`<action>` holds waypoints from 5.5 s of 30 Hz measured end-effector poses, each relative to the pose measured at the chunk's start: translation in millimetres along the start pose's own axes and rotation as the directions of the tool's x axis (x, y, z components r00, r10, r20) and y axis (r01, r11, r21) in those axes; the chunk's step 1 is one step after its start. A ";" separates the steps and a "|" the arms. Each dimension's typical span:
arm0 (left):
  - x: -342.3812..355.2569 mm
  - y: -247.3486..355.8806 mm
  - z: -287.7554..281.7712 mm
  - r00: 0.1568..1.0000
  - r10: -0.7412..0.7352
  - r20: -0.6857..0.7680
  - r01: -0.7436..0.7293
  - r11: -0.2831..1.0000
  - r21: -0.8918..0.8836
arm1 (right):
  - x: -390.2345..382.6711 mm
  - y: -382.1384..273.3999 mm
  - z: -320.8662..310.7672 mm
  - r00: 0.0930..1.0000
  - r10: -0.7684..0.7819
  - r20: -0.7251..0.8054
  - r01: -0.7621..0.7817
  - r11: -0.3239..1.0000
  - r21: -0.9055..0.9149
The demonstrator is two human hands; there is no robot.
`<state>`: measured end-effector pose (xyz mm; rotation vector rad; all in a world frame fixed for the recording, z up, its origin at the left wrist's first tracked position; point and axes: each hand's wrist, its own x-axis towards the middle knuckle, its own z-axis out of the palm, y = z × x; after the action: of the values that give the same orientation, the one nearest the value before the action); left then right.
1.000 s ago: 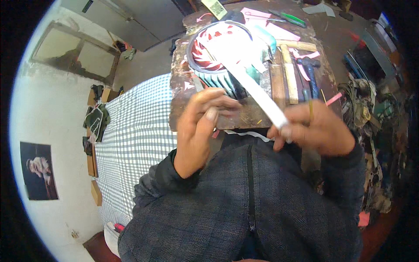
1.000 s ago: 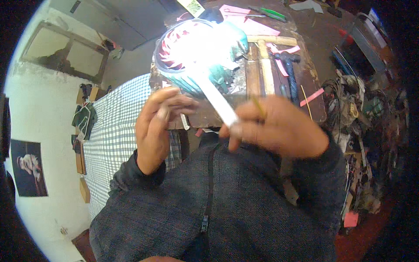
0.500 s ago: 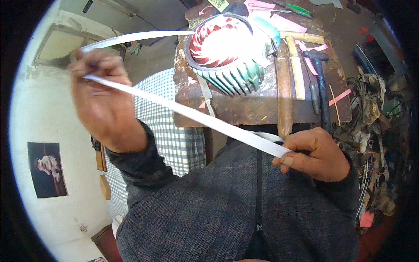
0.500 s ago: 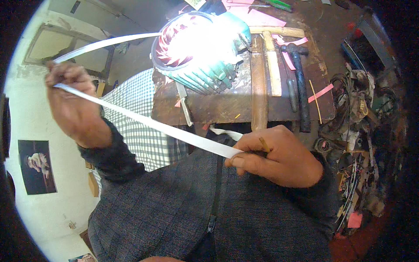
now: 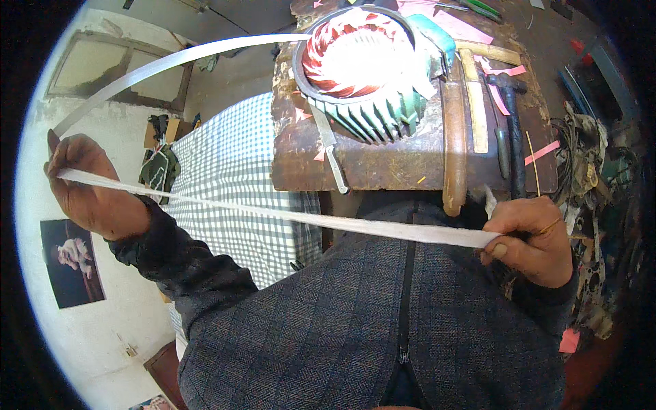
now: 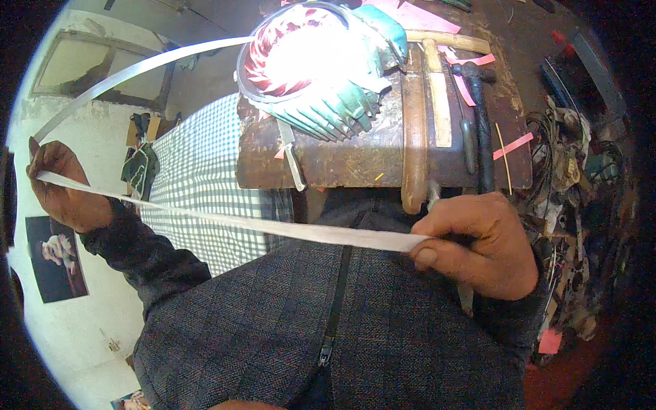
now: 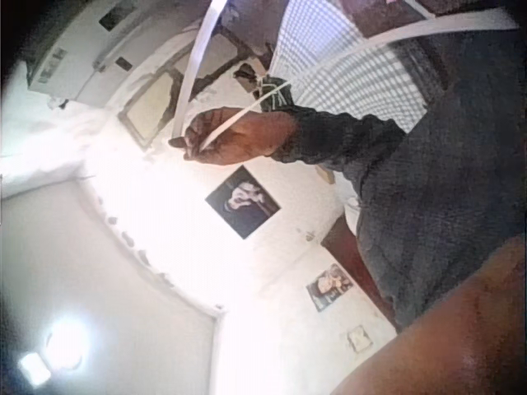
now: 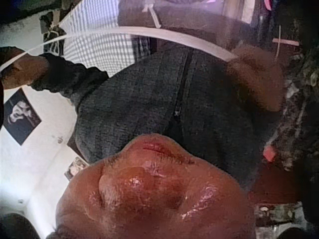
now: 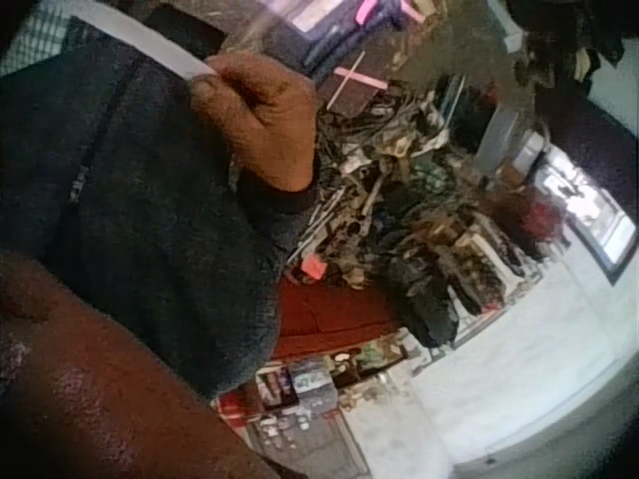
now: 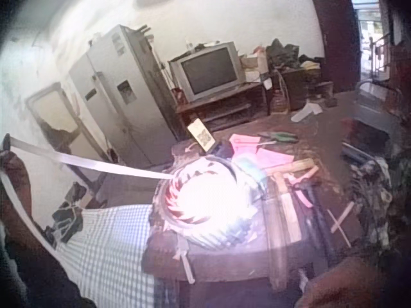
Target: The person wraps a white strap around a cylindrical motor stator with copper windings, repeatedly threading the strap through the slots and tightening it. The person uses both hands to pull and secure the strap in place.
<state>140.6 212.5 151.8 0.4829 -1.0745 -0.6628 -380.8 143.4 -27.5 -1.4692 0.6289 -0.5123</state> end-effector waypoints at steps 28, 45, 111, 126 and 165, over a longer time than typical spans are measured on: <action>-84.7 -127.2 -268.2 0.814 -0.364 -0.453 0.540 0.761 0.358 | 36.4 -19.1 26.1 0.948 -0.199 -0.247 0.039 0.847 -0.530; -143.1 -159.0 86.7 0.665 -0.723 0.187 0.508 0.621 0.597 | 115.4 -59.0 81.8 0.912 -0.409 0.033 0.276 0.551 -0.788; -162.0 -193.1 78.4 0.822 -0.252 0.510 -0.159 0.759 0.632 | 272.3 -13.4 10.8 0.832 -0.479 0.278 0.383 0.135 -0.914; -149.5 -199.6 74.5 0.834 -0.270 0.480 -0.123 0.758 0.640 | 274.3 -8.7 5.3 0.848 -0.448 0.284 0.429 0.263 -0.864; -148.8 -211.1 74.8 0.888 -0.311 0.339 -0.011 0.722 0.692 | 280.3 7.2 10.7 0.841 -0.481 0.247 0.309 0.053 -0.950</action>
<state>-29.0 163.3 -51.0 1.1151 -1.7368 -0.5117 -166.2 -35.2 -56.3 -3.0133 0.6708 -0.6804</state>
